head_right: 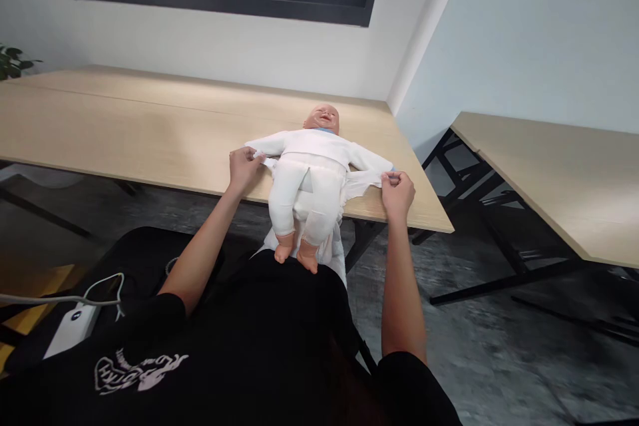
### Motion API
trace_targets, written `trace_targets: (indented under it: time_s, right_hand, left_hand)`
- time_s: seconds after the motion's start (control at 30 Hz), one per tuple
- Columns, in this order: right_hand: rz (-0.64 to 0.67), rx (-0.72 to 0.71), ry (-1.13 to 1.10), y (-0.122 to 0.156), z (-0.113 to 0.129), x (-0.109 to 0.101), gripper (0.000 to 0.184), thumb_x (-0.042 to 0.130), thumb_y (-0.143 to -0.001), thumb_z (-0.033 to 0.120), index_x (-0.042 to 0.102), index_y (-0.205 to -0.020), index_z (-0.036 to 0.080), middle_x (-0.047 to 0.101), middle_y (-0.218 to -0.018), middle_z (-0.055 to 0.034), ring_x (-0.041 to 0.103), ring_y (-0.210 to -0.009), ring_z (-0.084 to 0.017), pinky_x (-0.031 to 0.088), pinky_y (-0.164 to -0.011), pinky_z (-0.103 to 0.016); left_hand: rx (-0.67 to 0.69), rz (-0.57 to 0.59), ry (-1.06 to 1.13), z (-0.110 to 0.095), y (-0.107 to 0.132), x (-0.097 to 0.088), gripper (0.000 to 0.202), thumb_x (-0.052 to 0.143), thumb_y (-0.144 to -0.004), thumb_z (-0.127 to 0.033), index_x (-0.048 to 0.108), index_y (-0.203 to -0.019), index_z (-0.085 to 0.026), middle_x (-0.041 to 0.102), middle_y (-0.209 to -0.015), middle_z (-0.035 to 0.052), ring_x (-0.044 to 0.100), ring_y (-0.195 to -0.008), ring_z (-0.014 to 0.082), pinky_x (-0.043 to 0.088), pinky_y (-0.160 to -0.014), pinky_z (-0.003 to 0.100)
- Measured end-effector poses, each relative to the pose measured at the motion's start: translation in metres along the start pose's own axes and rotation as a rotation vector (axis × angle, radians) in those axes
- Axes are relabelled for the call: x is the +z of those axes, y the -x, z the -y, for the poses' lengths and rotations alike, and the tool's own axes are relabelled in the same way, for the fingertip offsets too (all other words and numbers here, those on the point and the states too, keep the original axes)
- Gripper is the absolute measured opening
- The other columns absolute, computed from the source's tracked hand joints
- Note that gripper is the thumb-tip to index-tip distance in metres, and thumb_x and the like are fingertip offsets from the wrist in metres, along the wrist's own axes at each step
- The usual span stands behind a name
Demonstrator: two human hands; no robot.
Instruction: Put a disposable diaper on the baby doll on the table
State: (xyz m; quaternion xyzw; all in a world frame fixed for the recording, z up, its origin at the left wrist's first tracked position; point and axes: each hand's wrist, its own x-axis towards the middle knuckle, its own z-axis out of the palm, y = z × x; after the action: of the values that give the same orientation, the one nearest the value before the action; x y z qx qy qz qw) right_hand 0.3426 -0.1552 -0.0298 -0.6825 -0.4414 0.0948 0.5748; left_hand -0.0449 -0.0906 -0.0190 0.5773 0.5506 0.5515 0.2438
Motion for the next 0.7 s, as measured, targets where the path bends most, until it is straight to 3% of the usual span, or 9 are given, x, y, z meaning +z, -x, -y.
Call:
trace_targets:
  time_s: [0.1,0.2,0.3,0.37,0.47,0.53,0.63,0.7]
  right_hand:
    - [-0.044,0.012,0.130,0.003,0.001,-0.007,0.016,0.069,-0.076,0.032,0.057,-0.081,0.023,0.065,-0.072,-0.0045,0.064,-0.083,-0.028,0.051,-0.104,-0.053]
    - [-0.072,-0.007,0.186,0.013,0.007,-0.012,0.021,0.067,-0.076,0.028,0.052,-0.090,0.023,0.067,-0.086,-0.0078,0.064,-0.096,-0.030,0.048,-0.109,-0.055]
    - [-0.134,-0.188,0.177,0.042,0.023,-0.014,0.021,0.061,-0.083,0.031,0.055,-0.101,0.021,0.066,-0.109,-0.0133,0.061,-0.112,-0.031,0.045,-0.112,-0.055]
    - [-0.064,-0.343,0.130,0.071,0.040,-0.014,0.023,0.058,-0.092,0.041,0.058,-0.105,0.022,0.065,-0.112,-0.0138,0.060,-0.116,-0.031,0.047,-0.111,-0.054]
    - [0.075,-0.537,0.056,0.116,0.070,-0.008,0.023,0.052,-0.103,0.045,0.062,-0.110,0.026,0.067,-0.114,-0.0116,0.062,-0.116,-0.030,0.049,-0.111,-0.054]
    - [0.155,-0.654,0.009,0.140,0.088,0.002,0.021,0.053,-0.105,0.041,0.065,-0.116,0.028,0.068,-0.118,-0.0110,0.063,-0.117,-0.030,0.050,-0.110,-0.053]
    - [0.269,-0.801,0.038,0.161,0.103,0.021,0.028,0.048,-0.107,0.032,0.061,-0.132,0.030,0.069,-0.121,-0.0093,0.065,-0.116,-0.028,0.053,-0.105,-0.050]
    - [0.317,-0.855,0.135,0.169,0.104,0.031,0.037,0.040,-0.108,0.026,0.056,-0.141,0.030,0.070,-0.123,-0.0079,0.066,-0.115,-0.027,0.053,-0.106,-0.050]
  left_hand:
    - [-0.043,-0.031,-0.227,-0.002,0.001,-0.001,0.024,0.071,-0.082,-0.018,0.052,-0.069,-0.022,0.053,-0.069,0.0041,0.055,-0.104,0.0307,0.041,-0.100,0.043]
    - [-0.071,-0.026,-0.333,-0.009,0.003,-0.005,0.023,0.068,-0.084,-0.014,0.049,-0.074,-0.022,0.059,-0.083,0.0083,0.052,-0.117,0.0355,0.037,-0.104,0.047]
    - [0.025,-0.103,-0.297,-0.024,0.016,-0.009,0.014,0.064,-0.089,-0.014,0.051,-0.087,-0.021,0.061,-0.101,0.0117,0.053,-0.116,0.0339,0.038,-0.106,0.047]
    - [0.147,-0.134,-0.221,-0.038,0.035,-0.009,0.006,0.061,-0.095,-0.021,0.055,-0.095,-0.020,0.062,-0.103,0.0110,0.056,-0.110,0.0303,0.039,-0.107,0.044]
    - [0.266,0.019,-0.080,-0.057,0.075,-0.001,0.019,0.063,-0.099,-0.039,0.060,-0.105,-0.021,0.063,-0.104,0.0092,0.060,-0.106,0.0270,0.043,-0.105,0.040]
    - [0.264,0.113,-0.059,-0.065,0.099,0.008,0.039,0.071,-0.093,-0.047,0.061,-0.120,-0.021,0.061,-0.120,0.0117,0.060,-0.116,0.0299,0.045,-0.107,0.041]
    - [0.222,0.210,-0.122,-0.067,0.120,0.019,0.074,0.082,-0.083,-0.043,0.051,-0.146,-0.022,0.047,-0.145,0.0177,0.052,-0.135,0.0400,0.047,-0.110,0.048]
    - [0.182,0.273,-0.165,-0.065,0.125,0.022,0.083,0.080,-0.084,-0.037,0.043,-0.157,-0.026,0.039,-0.153,0.0187,0.054,-0.133,0.0422,0.049,-0.108,0.052]
